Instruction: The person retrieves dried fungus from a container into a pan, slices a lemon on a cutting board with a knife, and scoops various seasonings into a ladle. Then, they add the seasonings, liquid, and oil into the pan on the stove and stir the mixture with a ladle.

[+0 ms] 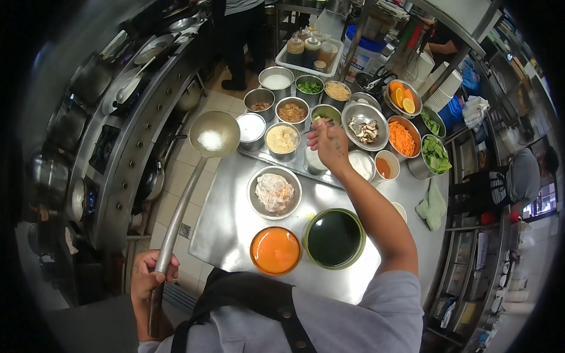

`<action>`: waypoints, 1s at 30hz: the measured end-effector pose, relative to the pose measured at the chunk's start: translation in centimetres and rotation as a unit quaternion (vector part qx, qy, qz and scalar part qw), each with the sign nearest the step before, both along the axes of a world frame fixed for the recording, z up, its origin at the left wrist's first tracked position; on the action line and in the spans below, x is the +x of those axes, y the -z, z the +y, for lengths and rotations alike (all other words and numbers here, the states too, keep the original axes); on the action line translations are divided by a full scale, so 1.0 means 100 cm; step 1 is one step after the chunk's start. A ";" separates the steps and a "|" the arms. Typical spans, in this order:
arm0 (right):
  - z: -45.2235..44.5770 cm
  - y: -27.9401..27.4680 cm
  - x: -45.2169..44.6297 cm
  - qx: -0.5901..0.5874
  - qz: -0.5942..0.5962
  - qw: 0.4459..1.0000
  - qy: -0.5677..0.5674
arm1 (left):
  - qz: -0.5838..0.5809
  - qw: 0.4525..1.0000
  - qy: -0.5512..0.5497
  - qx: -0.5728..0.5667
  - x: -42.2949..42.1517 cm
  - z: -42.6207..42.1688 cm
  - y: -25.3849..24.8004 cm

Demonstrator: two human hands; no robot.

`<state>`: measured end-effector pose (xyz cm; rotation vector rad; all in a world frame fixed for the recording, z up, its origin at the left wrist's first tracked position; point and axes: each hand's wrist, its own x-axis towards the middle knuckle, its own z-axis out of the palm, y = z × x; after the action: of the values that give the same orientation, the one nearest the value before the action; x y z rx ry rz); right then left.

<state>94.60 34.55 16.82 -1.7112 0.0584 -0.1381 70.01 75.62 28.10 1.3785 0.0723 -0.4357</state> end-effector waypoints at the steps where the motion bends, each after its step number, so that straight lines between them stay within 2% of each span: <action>1: 0.001 0.001 0.001 0.017 0.009 1.000 -0.001 | -0.002 1.000 0.007 -0.007 0.001 -0.001 0.000; 12: -0.031 0.014 0.008 0.159 0.078 0.984 0.039 | 0.048 0.996 0.057 -0.048 0.005 -0.011 -0.003; 22: -0.029 -0.028 0.003 0.159 0.036 0.986 0.035 | 0.062 0.995 0.073 -0.023 0.018 -0.025 0.000; 24: -0.005 -0.045 -0.002 0.121 -0.035 0.992 0.006 | 0.058 0.994 0.080 -0.034 0.023 -0.032 0.003; 26: 0.019 -0.052 -0.016 -0.035 -0.099 0.992 -0.066 | 0.056 0.993 0.091 -0.045 0.028 -0.038 0.002; 27: 0.025 -0.050 -0.022 -0.175 -0.186 0.963 -0.080 | 0.056 0.993 0.083 -0.068 0.031 -0.041 0.002; 28: 0.031 -0.052 -0.027 -0.310 -0.268 0.907 -0.092 | 0.056 0.992 0.074 -0.090 0.032 -0.042 0.001; 29: 0.032 -0.058 -0.030 -0.316 -0.331 0.885 -0.083 | 0.056 0.992 0.074 -0.090 0.033 -0.042 0.002; 30: 0.032 -0.060 -0.028 -0.315 -0.332 0.885 -0.085 | 0.051 0.990 0.071 -0.108 0.033 -0.041 0.003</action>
<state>91.85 37.73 22.83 -2.2105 -0.7181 -0.6644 73.34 71.55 27.79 1.1506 0.0107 -0.6159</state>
